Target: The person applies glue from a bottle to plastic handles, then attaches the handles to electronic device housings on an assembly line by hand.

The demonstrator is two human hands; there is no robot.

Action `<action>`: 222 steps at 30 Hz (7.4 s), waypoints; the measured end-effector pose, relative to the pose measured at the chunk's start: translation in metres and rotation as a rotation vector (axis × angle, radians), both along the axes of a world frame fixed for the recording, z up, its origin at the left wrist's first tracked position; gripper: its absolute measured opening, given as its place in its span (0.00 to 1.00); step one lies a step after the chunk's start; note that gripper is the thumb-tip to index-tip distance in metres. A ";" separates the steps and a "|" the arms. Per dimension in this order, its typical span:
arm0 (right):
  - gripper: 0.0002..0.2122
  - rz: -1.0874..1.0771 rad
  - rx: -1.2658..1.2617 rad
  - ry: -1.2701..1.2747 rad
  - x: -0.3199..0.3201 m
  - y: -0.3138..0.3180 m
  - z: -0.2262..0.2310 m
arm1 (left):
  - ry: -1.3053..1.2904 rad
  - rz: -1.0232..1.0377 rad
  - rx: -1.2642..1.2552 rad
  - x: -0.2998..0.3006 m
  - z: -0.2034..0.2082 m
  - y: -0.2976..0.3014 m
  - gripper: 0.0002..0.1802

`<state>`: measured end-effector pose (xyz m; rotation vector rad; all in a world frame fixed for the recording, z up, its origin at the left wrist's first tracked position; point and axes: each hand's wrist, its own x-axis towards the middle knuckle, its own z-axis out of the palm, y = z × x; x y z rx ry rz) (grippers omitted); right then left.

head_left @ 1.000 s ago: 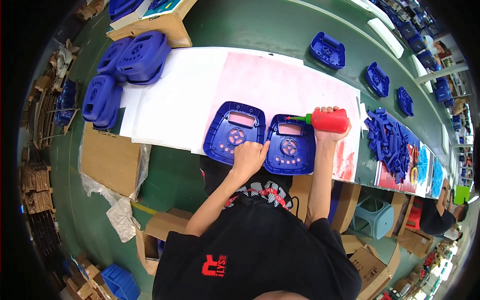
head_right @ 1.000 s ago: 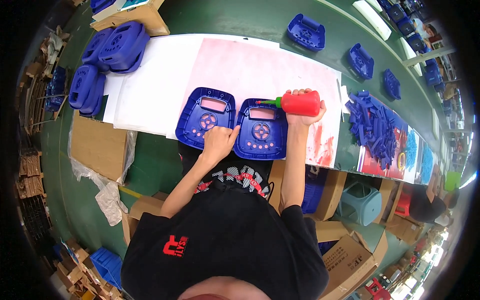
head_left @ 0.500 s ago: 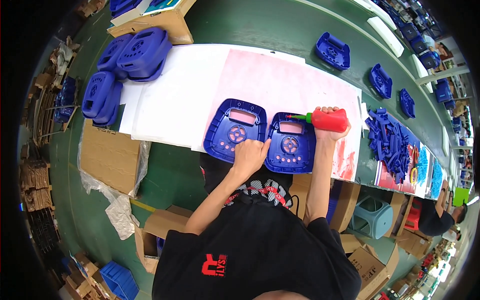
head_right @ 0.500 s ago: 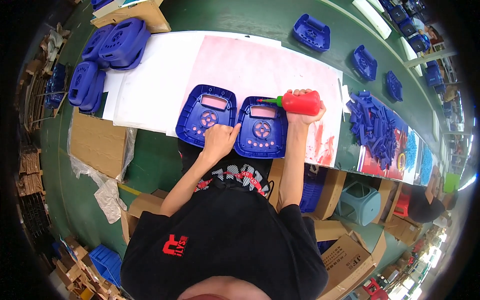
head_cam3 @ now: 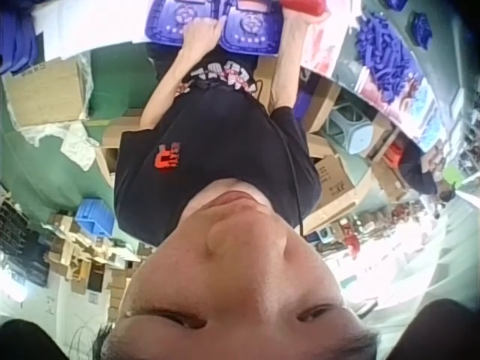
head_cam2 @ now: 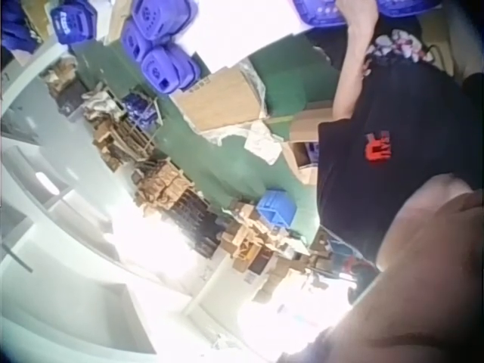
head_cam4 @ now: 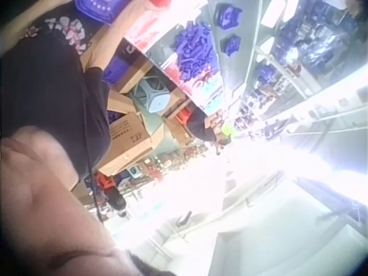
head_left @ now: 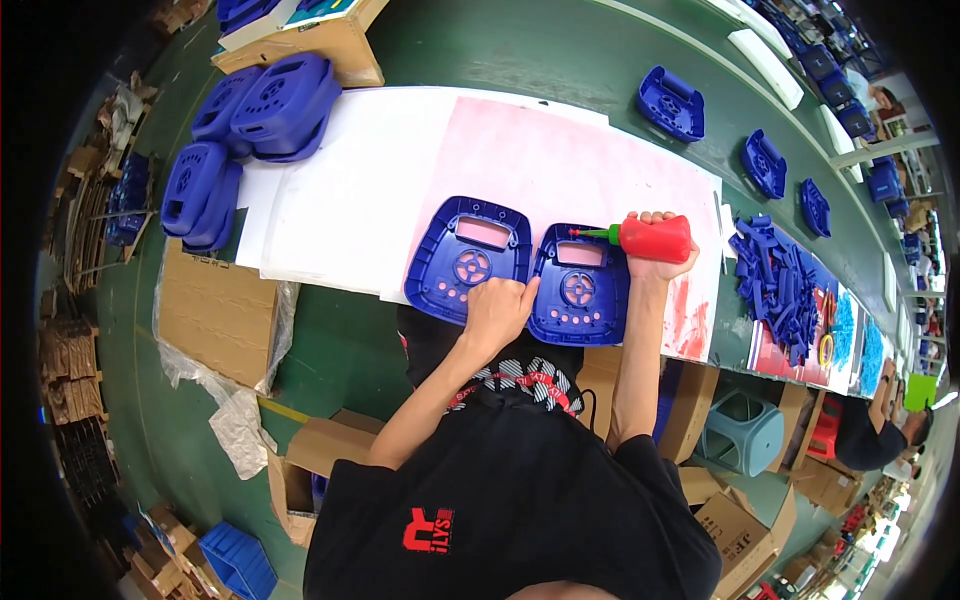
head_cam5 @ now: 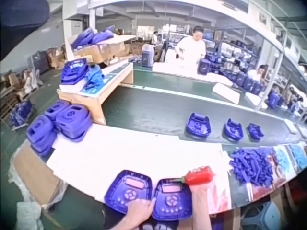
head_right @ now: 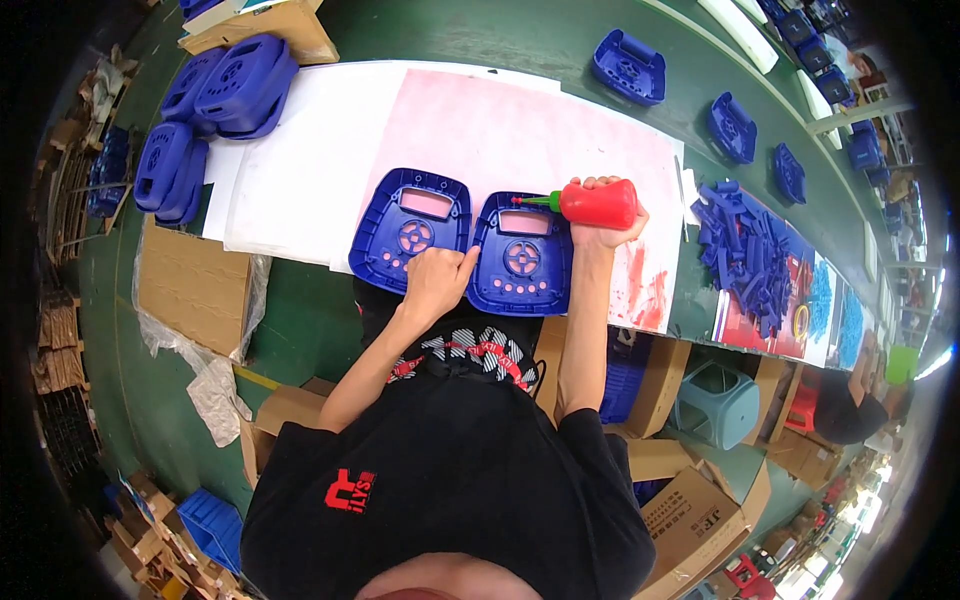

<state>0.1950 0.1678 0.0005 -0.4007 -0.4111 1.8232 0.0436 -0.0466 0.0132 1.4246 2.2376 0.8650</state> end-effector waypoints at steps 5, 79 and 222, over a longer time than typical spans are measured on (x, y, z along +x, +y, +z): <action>0.21 -0.024 0.022 0.033 0.012 0.002 0.002 | -0.015 0.002 -0.002 0.000 0.001 0.001 0.30; 0.13 -0.575 0.833 -2.390 0.221 0.129 0.015 | 0.094 -0.042 0.345 0.002 0.021 0.003 0.06; 0.25 0.105 0.269 0.091 -0.052 -0.044 0.019 | -0.488 0.002 0.512 -0.069 -0.036 0.015 0.18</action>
